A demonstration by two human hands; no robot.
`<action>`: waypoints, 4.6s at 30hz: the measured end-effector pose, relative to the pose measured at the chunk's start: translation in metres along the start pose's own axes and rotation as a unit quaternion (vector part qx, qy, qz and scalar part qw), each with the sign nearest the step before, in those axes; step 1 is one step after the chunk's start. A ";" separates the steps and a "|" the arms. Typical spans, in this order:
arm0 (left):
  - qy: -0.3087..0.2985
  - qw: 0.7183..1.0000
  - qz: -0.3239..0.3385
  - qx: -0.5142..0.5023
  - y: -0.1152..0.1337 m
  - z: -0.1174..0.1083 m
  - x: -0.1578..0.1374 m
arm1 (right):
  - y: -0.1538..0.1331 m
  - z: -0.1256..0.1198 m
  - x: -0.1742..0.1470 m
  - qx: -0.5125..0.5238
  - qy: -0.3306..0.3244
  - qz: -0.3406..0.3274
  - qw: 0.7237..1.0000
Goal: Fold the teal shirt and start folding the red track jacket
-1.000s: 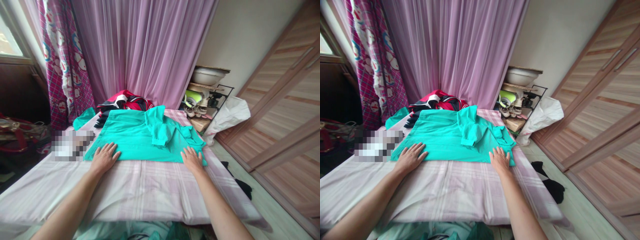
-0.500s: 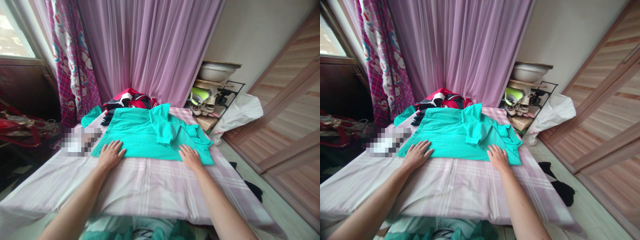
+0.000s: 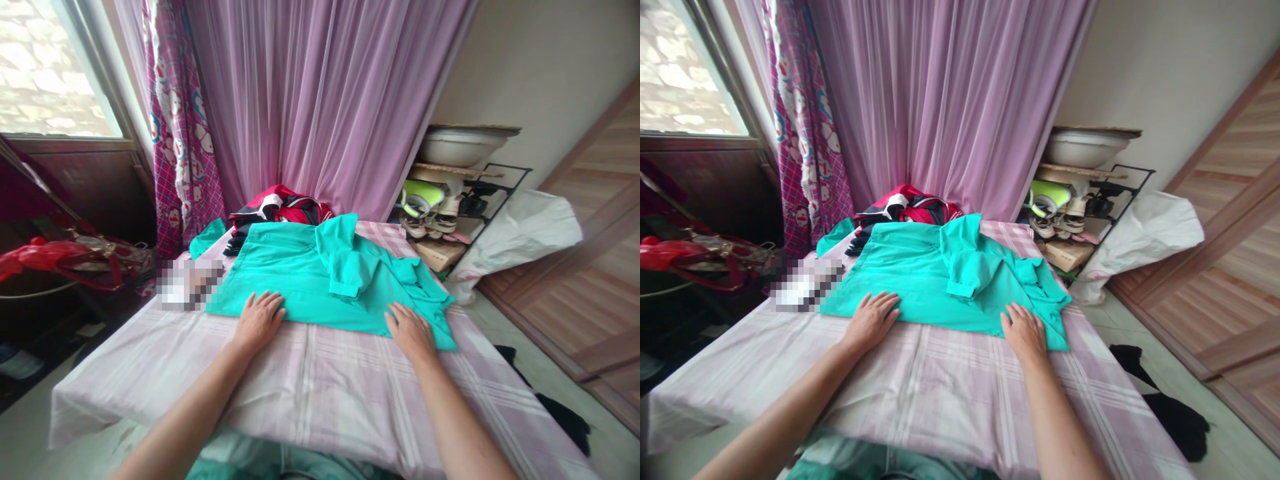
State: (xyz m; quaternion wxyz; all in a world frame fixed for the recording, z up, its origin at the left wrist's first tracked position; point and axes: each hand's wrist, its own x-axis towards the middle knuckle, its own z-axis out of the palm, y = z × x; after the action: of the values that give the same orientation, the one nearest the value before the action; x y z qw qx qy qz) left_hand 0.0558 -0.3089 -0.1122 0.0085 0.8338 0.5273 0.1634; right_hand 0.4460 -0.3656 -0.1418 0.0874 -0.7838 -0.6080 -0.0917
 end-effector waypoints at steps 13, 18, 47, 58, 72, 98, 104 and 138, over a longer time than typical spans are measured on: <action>-0.032 0.999 -0.010 -0.036 0.082 0.030 0.039 | 0.019 0.015 0.006 0.026 0.007 -0.028 0.999; -0.020 0.998 -0.067 0.003 0.042 0.018 0.030 | 0.020 0.017 0.006 0.033 0.006 -0.032 0.999; -0.048 0.998 0.037 -0.011 0.053 0.013 0.025 | 0.018 0.019 0.000 0.058 0.103 -0.049 0.992; -0.002 0.993 -0.109 0.043 -0.042 -0.006 0.013 | 0.018 0.017 0.000 0.049 0.103 -0.062 0.992; 0.005 0.991 -0.128 0.049 -0.058 -0.005 0.008 | -0.037 -0.001 -0.002 0.113 0.106 -0.228 0.961; 0.013 0.992 -0.115 0.060 -0.063 -0.001 0.008 | -0.035 -0.041 0.060 0.012 -0.063 -0.092 0.994; -0.008 0.990 -0.126 0.062 -0.060 -0.004 0.007 | -0.033 -0.016 0.081 0.011 -0.078 0.038 0.996; -0.018 0.989 -0.138 0.043 -0.056 -0.008 0.006 | -0.084 -0.017 0.092 0.063 -0.061 0.076 0.993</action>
State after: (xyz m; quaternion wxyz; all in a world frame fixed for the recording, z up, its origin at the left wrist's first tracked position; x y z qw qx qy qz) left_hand 0.0073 -0.2798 -0.1134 0.0042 0.7555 0.6436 0.1225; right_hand 0.3865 -0.2627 -0.0999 0.1060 -0.8246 -0.5557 0.0022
